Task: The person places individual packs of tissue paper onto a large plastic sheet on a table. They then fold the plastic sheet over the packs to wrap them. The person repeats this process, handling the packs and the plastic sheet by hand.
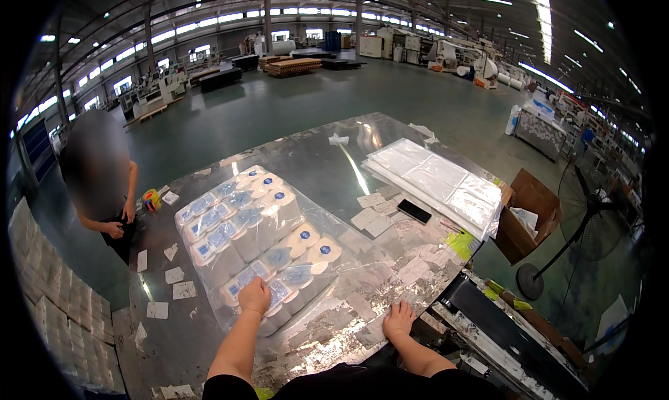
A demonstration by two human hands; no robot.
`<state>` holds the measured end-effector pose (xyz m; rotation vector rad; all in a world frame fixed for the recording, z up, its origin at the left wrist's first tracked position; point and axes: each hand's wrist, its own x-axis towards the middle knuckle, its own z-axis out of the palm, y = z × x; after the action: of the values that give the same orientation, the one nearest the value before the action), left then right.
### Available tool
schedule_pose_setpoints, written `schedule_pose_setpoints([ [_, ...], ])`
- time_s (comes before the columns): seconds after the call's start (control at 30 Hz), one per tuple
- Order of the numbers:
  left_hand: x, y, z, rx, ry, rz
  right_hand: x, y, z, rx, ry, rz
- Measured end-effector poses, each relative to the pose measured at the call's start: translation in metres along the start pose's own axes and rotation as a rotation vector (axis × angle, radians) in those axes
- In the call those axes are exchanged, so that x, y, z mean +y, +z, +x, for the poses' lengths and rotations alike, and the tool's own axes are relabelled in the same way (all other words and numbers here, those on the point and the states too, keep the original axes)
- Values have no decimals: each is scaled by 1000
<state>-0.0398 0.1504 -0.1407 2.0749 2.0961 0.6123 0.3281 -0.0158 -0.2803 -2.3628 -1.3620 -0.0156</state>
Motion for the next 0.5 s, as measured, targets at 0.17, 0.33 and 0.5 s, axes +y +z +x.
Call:
schedule_pose_setpoints([
  [0.17, -1, 1, 1, -1, 1, -5, -1, -1, 0, 8, 0, -3],
  [0.33, -1, 1, 0, 2, 1, -4, -1, 0, 0, 15, 0, -3],
  [0.5, -1, 1, 0, 10, 7, -1, 1, 2, 0, 24, 0, 1],
])
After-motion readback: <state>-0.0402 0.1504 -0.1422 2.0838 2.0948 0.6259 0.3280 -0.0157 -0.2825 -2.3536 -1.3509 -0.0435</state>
